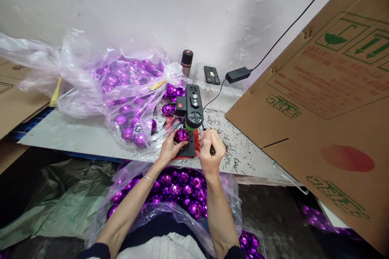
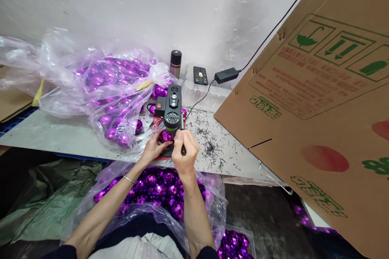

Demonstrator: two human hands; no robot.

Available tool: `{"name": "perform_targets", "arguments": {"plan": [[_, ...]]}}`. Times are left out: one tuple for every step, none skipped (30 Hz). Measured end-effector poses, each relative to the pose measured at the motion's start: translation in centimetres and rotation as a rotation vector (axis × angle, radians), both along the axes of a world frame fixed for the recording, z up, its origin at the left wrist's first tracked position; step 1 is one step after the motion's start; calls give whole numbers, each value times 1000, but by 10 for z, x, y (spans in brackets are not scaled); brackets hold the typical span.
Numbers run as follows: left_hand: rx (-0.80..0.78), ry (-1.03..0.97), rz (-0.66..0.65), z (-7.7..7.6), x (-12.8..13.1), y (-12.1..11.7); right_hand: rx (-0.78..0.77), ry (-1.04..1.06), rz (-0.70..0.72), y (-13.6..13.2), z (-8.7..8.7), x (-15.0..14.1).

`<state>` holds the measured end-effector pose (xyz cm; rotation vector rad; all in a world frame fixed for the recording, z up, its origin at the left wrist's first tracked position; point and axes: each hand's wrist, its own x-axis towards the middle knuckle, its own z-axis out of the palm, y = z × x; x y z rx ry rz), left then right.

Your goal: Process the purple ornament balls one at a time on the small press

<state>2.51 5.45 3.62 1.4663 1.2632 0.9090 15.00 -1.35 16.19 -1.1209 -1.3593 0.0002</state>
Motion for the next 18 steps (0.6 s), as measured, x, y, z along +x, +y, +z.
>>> {"name": "perform_targets", "arguments": {"plan": [[50, 36, -2, -1, 1, -1, 1, -1, 4, 0, 0, 0], [110, 73, -5, -2, 1, -2, 3, -2, 8, 0, -1, 1], [175, 105, -11, -4, 2, -4, 5, -3, 12, -1, -1, 1], [237, 132, -20, -6, 3, -5, 6, -4, 16, -1, -1, 1], [288, 153, -30, -8, 3, -6, 6, -7, 19, -1, -2, 2], [325, 170, -38, -10, 4, -7, 5, -9, 23, -1, -2, 2], [347, 184, -43, -12, 4, -7, 4, -10, 28, -1, -3, 3], [357, 196, -46, -14, 4, -7, 7, -9, 32, -2, -3, 3], [363, 206, -48, -15, 4, -7, 10, -8, 34, -2, -4, 3], [370, 214, -49, -16, 4, -6, 16, -8, 32, -2, -6, 3], [378, 217, -50, -17, 3, -5, 26, -12, 27, -2, -8, 3], [384, 218, -51, -17, 3, -5, 34, -19, 19, -2, -11, 3], [387, 216, -52, -18, 3, -5, 44, -28, 11, -2, -15, 3], [388, 214, -53, -18, 3, -4, 57, -39, 5, -2, -20, 3], [386, 211, -54, -18, 3, -4, 72, -53, 4, -2, -26, 3], [384, 208, -56, -18, 3, -5, 88, -66, 6, -1, -32, 3], [381, 205, -58, -17, 3, -5, 107, -78, 11, -1, -39, 3], [379, 200, -61, -17, 3, -5, 124, -86, 15, -1, -46, 4]]}}
